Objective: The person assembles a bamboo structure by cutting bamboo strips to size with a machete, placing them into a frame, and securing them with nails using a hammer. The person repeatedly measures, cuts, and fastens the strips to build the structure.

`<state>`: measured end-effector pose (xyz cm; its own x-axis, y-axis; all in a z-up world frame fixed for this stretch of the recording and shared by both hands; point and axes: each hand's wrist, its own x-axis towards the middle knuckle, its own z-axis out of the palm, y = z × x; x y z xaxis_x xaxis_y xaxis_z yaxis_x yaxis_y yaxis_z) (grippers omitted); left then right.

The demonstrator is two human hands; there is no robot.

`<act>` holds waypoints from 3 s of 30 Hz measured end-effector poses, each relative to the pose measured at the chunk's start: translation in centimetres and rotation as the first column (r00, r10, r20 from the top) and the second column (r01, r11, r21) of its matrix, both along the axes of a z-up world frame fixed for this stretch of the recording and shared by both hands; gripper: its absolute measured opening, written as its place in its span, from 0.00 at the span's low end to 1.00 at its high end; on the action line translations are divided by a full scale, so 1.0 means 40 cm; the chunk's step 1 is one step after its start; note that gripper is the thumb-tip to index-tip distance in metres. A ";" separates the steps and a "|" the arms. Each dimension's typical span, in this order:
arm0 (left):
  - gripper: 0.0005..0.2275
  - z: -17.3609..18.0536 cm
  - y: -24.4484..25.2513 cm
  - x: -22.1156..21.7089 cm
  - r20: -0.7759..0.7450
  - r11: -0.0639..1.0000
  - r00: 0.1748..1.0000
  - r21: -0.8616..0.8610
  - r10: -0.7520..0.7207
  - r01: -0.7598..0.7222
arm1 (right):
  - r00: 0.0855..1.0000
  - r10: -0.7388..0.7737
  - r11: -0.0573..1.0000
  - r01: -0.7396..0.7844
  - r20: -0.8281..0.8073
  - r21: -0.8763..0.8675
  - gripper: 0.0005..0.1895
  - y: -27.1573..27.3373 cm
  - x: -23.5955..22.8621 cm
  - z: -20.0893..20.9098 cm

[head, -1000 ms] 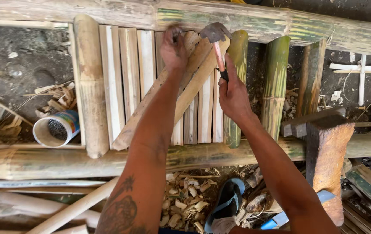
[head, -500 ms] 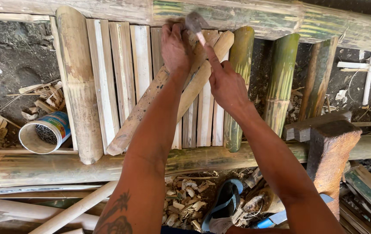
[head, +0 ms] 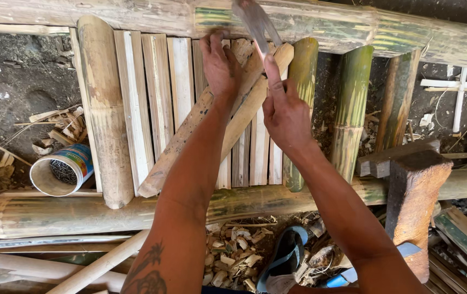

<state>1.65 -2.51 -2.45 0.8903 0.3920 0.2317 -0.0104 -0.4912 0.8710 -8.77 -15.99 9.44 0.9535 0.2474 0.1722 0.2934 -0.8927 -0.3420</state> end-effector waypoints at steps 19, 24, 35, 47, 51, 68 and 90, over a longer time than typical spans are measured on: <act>0.22 0.023 0.036 -0.030 0.198 0.991 0.980 -0.130 0.006 0.020 | 0.966 -0.062 0.934 -0.033 0.252 0.357 0.37 0.007 -0.008 -0.049; 0.22 0.025 0.042 -0.031 0.187 0.996 0.982 -0.084 -0.017 0.033 | 1.000 -0.014 0.995 0.014 -0.006 0.094 0.40 0.008 -0.009 -0.075; 0.16 0.047 0.266 -0.293 0.022 0.900 0.906 0.125 -0.423 0.417 | 0.993 -0.086 0.986 0.096 -0.078 0.138 0.41 0.019 -0.068 0.042; 0.22 0.138 0.568 -0.802 -0.546 0.762 0.836 0.517 -0.058 0.391 | 0.743 0.045 0.922 0.226 -0.668 0.315 0.35 0.301 -0.546 0.013; 0.23 0.083 0.560 -0.807 -0.413 0.794 0.910 0.541 -0.036 0.277 | 0.843 0.164 0.930 0.040 -0.512 0.364 0.33 0.341 -0.639 -0.037; 0.11 0.033 0.867 -0.751 -0.157 0.853 0.987 0.517 0.013 0.071 | 0.940 0.162 0.984 -0.176 -0.300 -0.021 0.44 0.376 -0.684 -0.143; 0.11 0.068 1.025 -0.687 -0.617 0.770 0.772 0.564 0.153 0.299 | 0.957 0.191 0.980 -0.198 -0.216 -0.008 0.41 0.383 -0.700 -0.122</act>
<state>-25.81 38.48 0.29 0.9342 0.2945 -0.2015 0.3345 -0.9194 0.2071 -36.76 -0.65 4.56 0.9001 0.4337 -0.0399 0.3857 -0.8363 -0.3897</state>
